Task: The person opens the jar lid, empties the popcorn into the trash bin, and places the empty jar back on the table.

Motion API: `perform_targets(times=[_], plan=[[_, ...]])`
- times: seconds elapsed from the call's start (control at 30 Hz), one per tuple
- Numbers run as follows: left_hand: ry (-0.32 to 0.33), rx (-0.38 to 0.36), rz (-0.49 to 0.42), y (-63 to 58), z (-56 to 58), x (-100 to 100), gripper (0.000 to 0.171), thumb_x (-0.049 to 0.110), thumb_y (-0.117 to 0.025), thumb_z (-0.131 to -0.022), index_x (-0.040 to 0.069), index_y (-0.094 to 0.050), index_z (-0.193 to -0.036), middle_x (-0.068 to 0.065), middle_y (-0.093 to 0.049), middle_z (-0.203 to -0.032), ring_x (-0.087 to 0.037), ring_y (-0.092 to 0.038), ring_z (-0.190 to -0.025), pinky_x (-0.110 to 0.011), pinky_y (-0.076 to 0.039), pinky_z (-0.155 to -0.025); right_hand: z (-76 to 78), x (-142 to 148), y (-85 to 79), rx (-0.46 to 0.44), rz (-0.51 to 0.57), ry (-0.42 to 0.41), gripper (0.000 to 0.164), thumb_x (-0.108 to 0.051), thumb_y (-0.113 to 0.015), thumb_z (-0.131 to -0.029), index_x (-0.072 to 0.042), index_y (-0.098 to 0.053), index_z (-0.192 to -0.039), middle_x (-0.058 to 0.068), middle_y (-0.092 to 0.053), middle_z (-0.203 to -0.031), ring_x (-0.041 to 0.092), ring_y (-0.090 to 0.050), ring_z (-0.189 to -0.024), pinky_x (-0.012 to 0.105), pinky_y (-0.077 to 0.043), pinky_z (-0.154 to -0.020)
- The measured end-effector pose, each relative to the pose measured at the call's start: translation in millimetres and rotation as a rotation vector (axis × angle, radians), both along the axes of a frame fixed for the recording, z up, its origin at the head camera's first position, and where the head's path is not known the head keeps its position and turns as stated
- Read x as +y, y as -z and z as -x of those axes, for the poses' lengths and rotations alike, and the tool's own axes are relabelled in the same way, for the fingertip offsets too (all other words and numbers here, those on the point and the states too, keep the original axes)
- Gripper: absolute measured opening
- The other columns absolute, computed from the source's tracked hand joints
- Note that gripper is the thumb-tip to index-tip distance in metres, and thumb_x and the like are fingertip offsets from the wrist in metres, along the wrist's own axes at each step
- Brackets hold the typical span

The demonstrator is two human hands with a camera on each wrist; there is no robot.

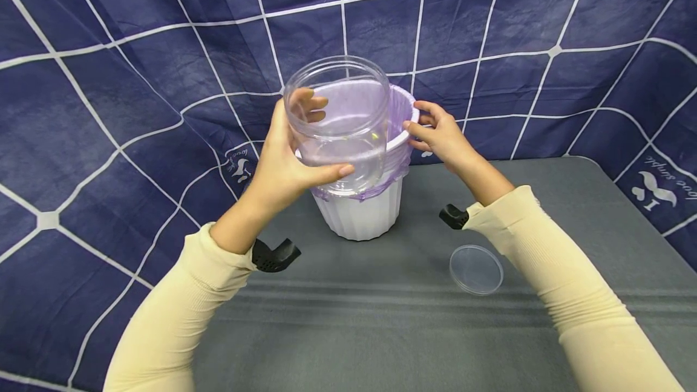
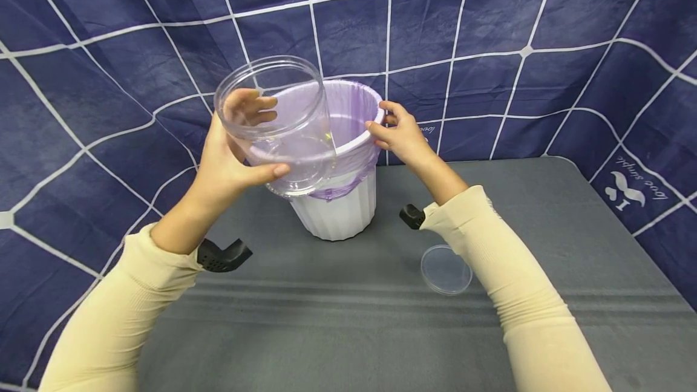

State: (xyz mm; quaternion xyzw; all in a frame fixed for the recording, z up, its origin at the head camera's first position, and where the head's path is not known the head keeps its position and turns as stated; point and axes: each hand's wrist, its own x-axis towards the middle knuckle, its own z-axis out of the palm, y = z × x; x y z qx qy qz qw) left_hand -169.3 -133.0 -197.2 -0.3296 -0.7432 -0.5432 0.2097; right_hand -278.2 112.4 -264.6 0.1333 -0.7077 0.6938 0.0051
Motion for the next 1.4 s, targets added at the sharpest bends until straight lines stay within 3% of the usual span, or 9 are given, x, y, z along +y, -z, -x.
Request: perform_targets(times=[0.2, 0.4, 0.5, 0.67, 0.83, 1.17, 1.33, 1.4], plan=[[0.09, 0.05, 0.005, 20.2, -8.7, 9.7, 0.094, 0.001, -0.085, -0.048, -0.002, -0.031, -0.126, -0.011, -0.046, -0.123, -0.02, -0.045, -0.111, -0.044, -0.036, -0.092, 0.7, -0.3, 0.6, -0.004, -0.012, 0.014, 0.057, -0.009, -0.056, -0.087, -0.003, -0.028, -0.137, 0.021, -0.044, -0.119, 0.021, -0.054, -0.096, 0.031, -0.048, -0.08], [0.149, 0.052, 0.0, 44.7, -11.4, 20.7, 0.101, -0.004, -0.086, -0.043, -0.004, -0.029, -0.127, -0.013, -0.045, -0.123, -0.025, -0.044, -0.113, -0.04, -0.035, -0.095, 0.8, 0.3, 1.0, 0.012, -0.026, 0.028, 0.055, -0.009, -0.055, -0.088, -0.002, -0.03, -0.136, 0.022, -0.046, -0.118, 0.011, -0.057, -0.081, 0.021, -0.05, -0.066], [0.148, 0.04, 0.008, 58.3, -10.6, 25.1, 0.102, -0.001, -0.087, -0.043, -0.003, -0.029, -0.126, -0.015, -0.045, -0.124, -0.03, -0.044, -0.113, -0.038, -0.035, -0.096, 0.7, 0.9, 1.2, 0.025, -0.04, 0.033, 0.054, -0.009, -0.055, -0.088, -0.002, -0.031, -0.136, 0.021, -0.047, -0.118, 0.009, -0.056, -0.078, 0.021, -0.05, -0.064], [0.14, 0.012, 0.024, 83.6, -6.6, 30.8, 0.104, 0.005, -0.089, -0.043, -0.002, -0.029, -0.128, -0.02, -0.044, -0.124, -0.031, -0.043, -0.114, -0.037, -0.035, -0.095, 0.8, 1.7, 1.4, 0.029, -0.078, 0.032, 0.059, -0.014, -0.059, -0.086, -0.005, -0.03, -0.137, 0.02, -0.047, -0.119, 0.017, -0.055, -0.091, 0.03, -0.049, -0.076], [0.123, -0.023, 0.048, 106.4, -1.7, 34.8, 0.105, 0.006, -0.089, -0.044, -0.002, -0.028, -0.129, -0.02, -0.044, -0.125, -0.033, -0.043, -0.114, -0.04, -0.037, -0.094, 0.9, 1.3, 1.6, 0.024, -0.026, 0.005, 0.059, -0.011, -0.058, -0.086, -0.003, -0.028, -0.137, 0.022, -0.045, -0.12, 0.021, -0.055, -0.096, 0.034, -0.047, -0.08], [0.088, -0.121, 0.102, 123.5, -17.5, 43.3, 0.098, -0.001, -0.085, -0.047, -0.012, -0.027, -0.125, -0.024, -0.044, -0.122, -0.036, -0.043, -0.112, -0.045, -0.036, -0.093, -0.1, 2.2, 1.5, 0.031, -0.023, -0.009, 0.062, -0.013, -0.059, -0.086, -0.002, -0.026, -0.138, 0.021, -0.044, -0.122, 0.025, -0.054, -0.101, 0.033, -0.047, -0.081], [0.061, -0.191, 0.124, 145.0, -16.0, 43.8, 0.099, 0.001, -0.085, -0.05, -0.01, -0.025, -0.128, -0.023, -0.043, -0.124, -0.036, -0.042, -0.113, -0.046, -0.035, -0.094, 0.7, 2.5, 1.9, 0.027, -0.023, -0.007, 0.061, -0.013, -0.058, -0.086, -0.002, -0.026, -0.138, 0.022, -0.043, -0.123, 0.025, -0.054, -0.101, 0.034, -0.047, -0.081], [0.05, -0.204, 0.131, 161.1, -11.0, 42.7, 0.1, 0.006, -0.086, -0.051, -0.007, -0.025, -0.129, -0.02, -0.044, -0.124, -0.034, -0.042, -0.114, -0.046, -0.034, -0.095, 1.1, 2.2, 2.0, 0.023, -0.021, -0.007, 0.061, -0.012, -0.058, -0.087, -0.002, -0.027, -0.138, 0.022, -0.043, -0.123, 0.025, -0.053, -0.101, 0.035, -0.046, -0.082]])
